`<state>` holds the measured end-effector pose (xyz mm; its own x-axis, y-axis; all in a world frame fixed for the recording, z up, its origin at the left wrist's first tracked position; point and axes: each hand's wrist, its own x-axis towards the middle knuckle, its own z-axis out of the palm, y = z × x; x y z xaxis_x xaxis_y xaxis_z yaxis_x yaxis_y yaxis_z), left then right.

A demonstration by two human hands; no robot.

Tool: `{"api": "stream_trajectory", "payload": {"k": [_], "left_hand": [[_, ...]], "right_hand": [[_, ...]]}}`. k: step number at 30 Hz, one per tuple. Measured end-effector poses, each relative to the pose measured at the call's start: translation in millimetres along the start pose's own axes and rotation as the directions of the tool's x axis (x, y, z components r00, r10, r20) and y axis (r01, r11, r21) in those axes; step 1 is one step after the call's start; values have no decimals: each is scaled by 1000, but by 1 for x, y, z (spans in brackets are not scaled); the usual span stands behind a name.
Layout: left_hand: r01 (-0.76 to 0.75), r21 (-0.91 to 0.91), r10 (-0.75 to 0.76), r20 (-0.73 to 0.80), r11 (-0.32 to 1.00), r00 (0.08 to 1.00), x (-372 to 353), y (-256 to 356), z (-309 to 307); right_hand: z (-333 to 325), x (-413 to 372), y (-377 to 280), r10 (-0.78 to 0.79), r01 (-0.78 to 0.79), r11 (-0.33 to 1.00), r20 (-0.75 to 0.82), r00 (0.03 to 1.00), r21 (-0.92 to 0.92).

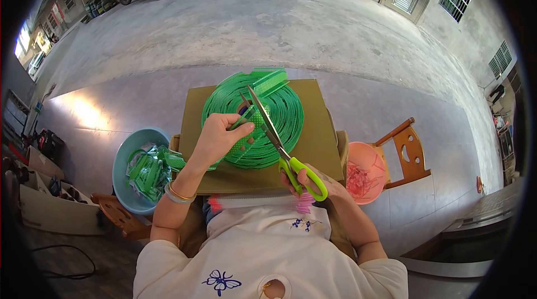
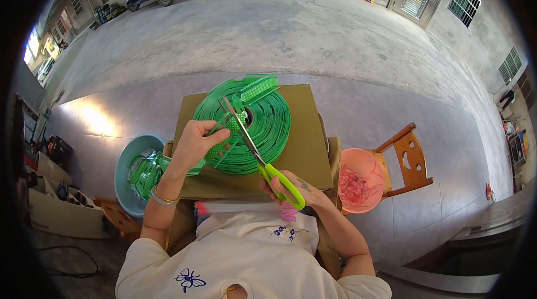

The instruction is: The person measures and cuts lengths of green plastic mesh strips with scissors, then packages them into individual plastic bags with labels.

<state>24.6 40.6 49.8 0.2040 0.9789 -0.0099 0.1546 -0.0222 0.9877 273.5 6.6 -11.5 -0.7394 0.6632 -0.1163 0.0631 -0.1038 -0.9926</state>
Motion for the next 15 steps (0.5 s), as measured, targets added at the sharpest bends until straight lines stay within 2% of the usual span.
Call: {"api": "stream_trajectory", "payload": {"k": [7, 10, 15], "left_hand": [[-9, 7, 9, -5, 1000, 1000, 0, -1, 0], [-8, -1, 8, -5, 1000, 1000, 0, -2, 0], [-7, 21, 7, 1, 1000, 1000, 1, -4, -2]], "right_hand": [[0, 0, 3, -3, 3, 1000, -14, 1000, 26], [-2, 1, 7, -51, 51, 999, -5, 999, 5], [-3, -2, -1, 111, -118, 992, -136, 984, -45]]}}
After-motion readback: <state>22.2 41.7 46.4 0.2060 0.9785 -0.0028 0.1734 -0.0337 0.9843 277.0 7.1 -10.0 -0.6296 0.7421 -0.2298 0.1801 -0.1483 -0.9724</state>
